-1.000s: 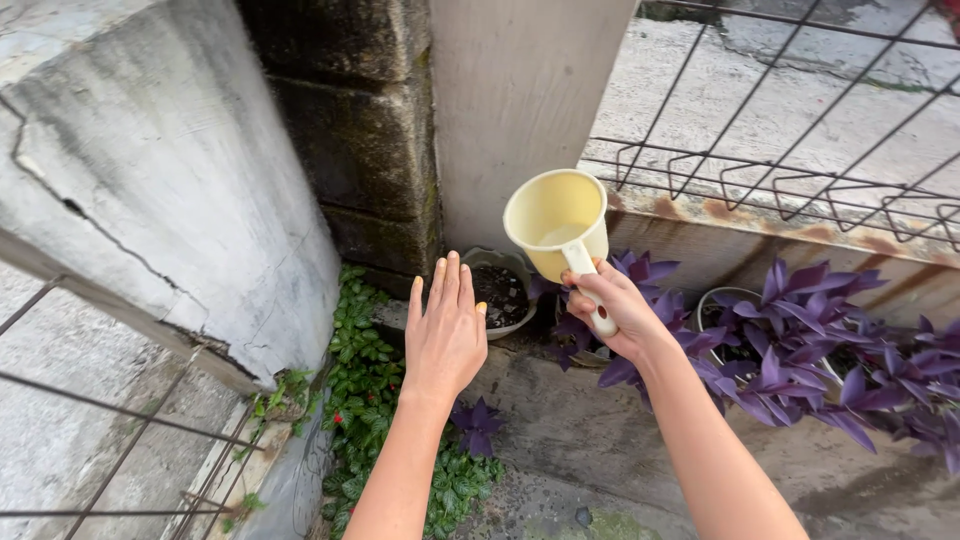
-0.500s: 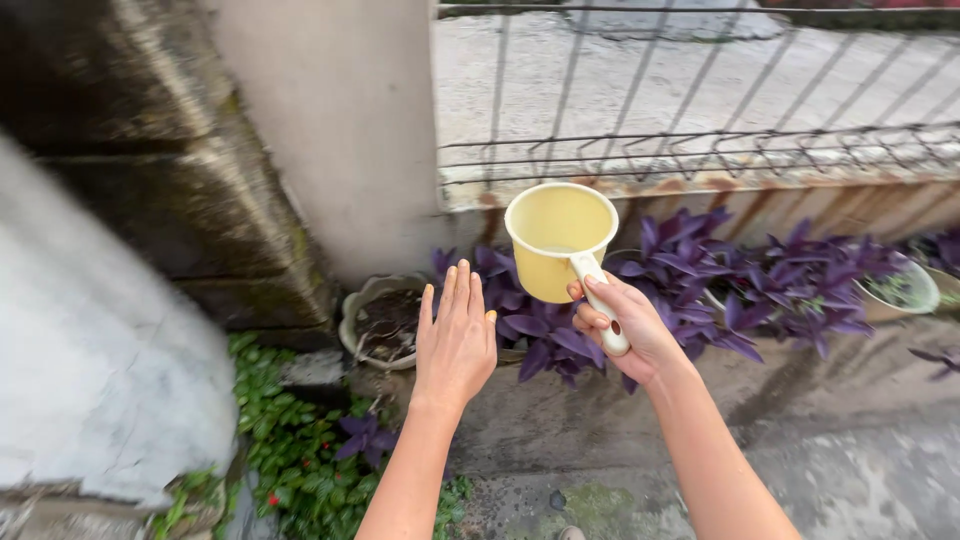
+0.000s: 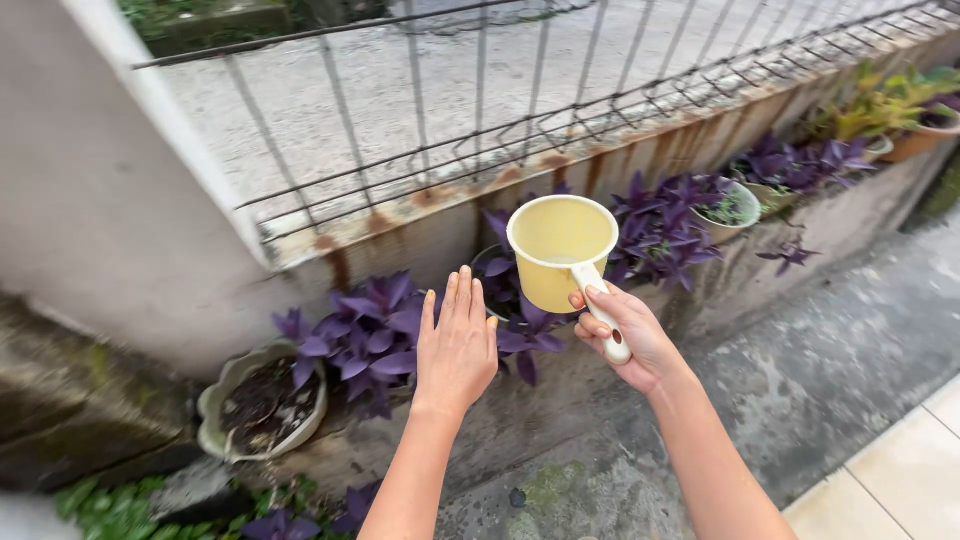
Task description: Watering several potted plants arranged along an outdoor wall using a water dipper filled from a bucket.
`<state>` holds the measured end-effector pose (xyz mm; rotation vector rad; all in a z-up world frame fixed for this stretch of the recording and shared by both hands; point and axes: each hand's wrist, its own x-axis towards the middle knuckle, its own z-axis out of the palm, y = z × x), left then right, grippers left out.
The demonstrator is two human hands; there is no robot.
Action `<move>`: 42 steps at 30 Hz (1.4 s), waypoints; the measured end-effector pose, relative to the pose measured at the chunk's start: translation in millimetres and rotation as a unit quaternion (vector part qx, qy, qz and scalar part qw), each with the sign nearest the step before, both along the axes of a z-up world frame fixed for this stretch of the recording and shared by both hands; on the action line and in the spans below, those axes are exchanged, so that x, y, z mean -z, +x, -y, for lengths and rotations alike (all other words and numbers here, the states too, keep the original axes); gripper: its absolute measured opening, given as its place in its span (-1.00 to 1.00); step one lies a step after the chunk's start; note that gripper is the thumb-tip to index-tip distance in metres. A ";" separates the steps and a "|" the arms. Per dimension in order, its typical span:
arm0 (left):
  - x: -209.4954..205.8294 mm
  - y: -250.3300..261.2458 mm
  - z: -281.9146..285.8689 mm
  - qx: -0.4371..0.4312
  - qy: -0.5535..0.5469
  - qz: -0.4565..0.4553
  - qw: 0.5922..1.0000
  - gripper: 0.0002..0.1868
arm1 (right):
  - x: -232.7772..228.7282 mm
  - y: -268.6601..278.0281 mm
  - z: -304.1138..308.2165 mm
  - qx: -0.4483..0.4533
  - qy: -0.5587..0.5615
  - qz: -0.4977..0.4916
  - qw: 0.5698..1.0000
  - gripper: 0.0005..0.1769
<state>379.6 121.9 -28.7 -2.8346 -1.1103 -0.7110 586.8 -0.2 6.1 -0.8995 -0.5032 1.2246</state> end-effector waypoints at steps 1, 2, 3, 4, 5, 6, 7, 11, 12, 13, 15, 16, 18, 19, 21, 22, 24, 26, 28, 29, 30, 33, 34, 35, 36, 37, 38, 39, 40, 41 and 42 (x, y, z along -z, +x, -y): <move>0.1 12.1 1.2 0.011 -0.001 -0.001 1.000 -0.37 | 0.3 9.4 5.7 0.011 -0.001 -0.001 1.000 -0.81; 0.3 24.0 1.8 0.019 0.003 0.004 1.000 -0.37 | 0.5 18.8 10.2 0.022 -0.001 0.002 1.000 -0.80; 0.5 35.9 2.5 0.028 0.007 0.009 1.000 -0.36 | 0.8 28.3 14.7 0.033 -0.001 0.005 0.999 -0.79; 0.8 48.9 4.2 0.037 0.006 0.008 0.999 -0.36 | 2.6 39.7 20.0 0.042 -0.002 0.004 0.999 -0.79; 1.0 62.0 6.0 0.048 0.005 0.006 0.999 -0.36 | 4.3 51.3 25.5 0.049 0.001 0.004 0.999 -0.80; 1.4 75.4 8.2 0.059 0.004 0.004 0.998 -0.36 | 6.1 63.0 31.3 0.057 0.004 0.003 0.998 -0.80; 0.9 88.9 11.7 0.068 0.003 0.003 0.998 -0.36 | 5.7 73.9 37.5 0.065 0.003 0.002 0.998 -0.80; -1.3 141.9 21.0 0.109 -0.006 0.004 0.994 -0.37 | 7.6 117.3 58.9 0.106 0.009 0.002 0.994 -0.82; -1.3 155.6 23.8 0.120 -0.008 0.002 0.993 -0.37 | 8.6 128.6 65.5 0.116 0.015 0.001 0.993 -0.83; -0.9 170.1 25.8 0.130 -0.008 0.001 0.991 -0.37 | 10.4 140.1 71.0 0.126 0.014 0.001 0.992 -0.83; 0.7 198.5 30.1 0.152 -0.007 0.016 0.988 -0.37 | 14.7 162.8 81.8 0.129 0.043 -0.010 0.991 -0.83; -1.7 211.9 33.7 0.160 -0.008 0.016 0.987 -0.37 | 11.0 171.2 87.3 0.137 0.042 -0.010 0.990 -0.83; -6.1 237.7 40.6 0.173 -0.007 -0.005 0.985 -0.37 | 4.1 187.0 97.5 0.174 0.005 -0.005 0.985 -0.81; -4.2 250.5 43.7 0.180 -0.007 -0.005 0.984 -0.37 | 5.9 197.3 102.8 0.181 0.005 -0.005 0.983 -0.81; -1.5 276.8 51.5 0.203 -0.005 0.001 0.979 -0.36 | 8.2 216.8 116.1 0.204 0.009 0.001 0.979 -0.77; -1.8 288.6 56.2 0.214 -0.005 0.002 0.977 -0.36 | 7.9 223.7 123.7 0.215 0.009 0.001 0.976 -0.77; -1.7 311.1 66.7 0.233 0.000 0.002 0.973 -0.36 | 7.6 235.9 139.6 0.227 0.020 -0.002 0.974 -0.78; -3.0 331.6 79.8 0.255 -0.003 -0.002 0.967 -0.36 | 8.2 246.9 157.9 0.253 0.010 0.003 0.968 -0.78; -1.0 349.6 91.7 0.276 -0.006 -0.007 0.961 -0.36 | 11.0 255.3 175.9 0.277 0.001 0.005 0.961 -0.77; 1.9 358.6 97.5 0.291 -0.009 -0.007 0.957 -0.35 | 13.4 259.0 185.4 0.292 -0.009 0.007 0.956 -0.77; 4.2 368.1 104.0 0.307 -0.011 -0.006 0.952 -0.34 | 15.5 263.0 195.6 0.307 -0.018 0.008 0.951 -0.76; 1.3 393.0 121.8 0.334 -0.007 -0.020 0.942 -0.34 | 25.5 275.6 224.1 0.329 0.008 0.003 0.944 -0.77; -0.2 400.6 128.3 0.345 -0.008 -0.021 0.938 -0.34 | 23.8 276.5 232.2 0.340 0.007 0.001 0.940 -0.77; -1.6 408.4 134.8 0.357 -0.008 -0.022 0.934 -0.34 | 22.1 277.5 240.2 0.352 -0.001 0.003 0.936 -0.76; -2.9 416.6 141.0 0.369 -0.008 -0.022 0.929 -0.34 | 20.3 279.0 247.7 0.365 -0.008 0.005 0.931 -0.75; -4.2 424.9 147.6 0.380 -0.009 -0.023 0.925 -0.34 | 19.3 281.4 255.1 0.376 -0.010 0.004 0.927 -0.75; -4.9 431.9 154.4 0.390 -0.013 -0.023 0.921 -0.35 | 18.9 282.9 262.7 0.382 -0.009 0.003 0.924 -0.75; -5.6 438.8 161.2 0.399 -0.018 -0.022 0.916 -0.35 | 18.5 284.5 270.0 0.388 -0.007 0.001 0.922 -0.75; -3.8 446.9 167.3 0.408 -0.019 -0.023 0.912 -0.35 | 19.2 287.8 276.9 0.397 -0.008 0.001 0.918 -0.75; -2.1 455.1 173.1 0.418 -0.015 -0.021 0.908 -0.35 | 19.9 291.1 283.6 0.410 -0.013 0.000 0.912 -0.74; -0.6 464.0 178.4 0.426 -0.011 -0.018 0.904 -0.35 | 20.5 295.7 289.5 0.422 -0.016 0.000 0.907 -0.73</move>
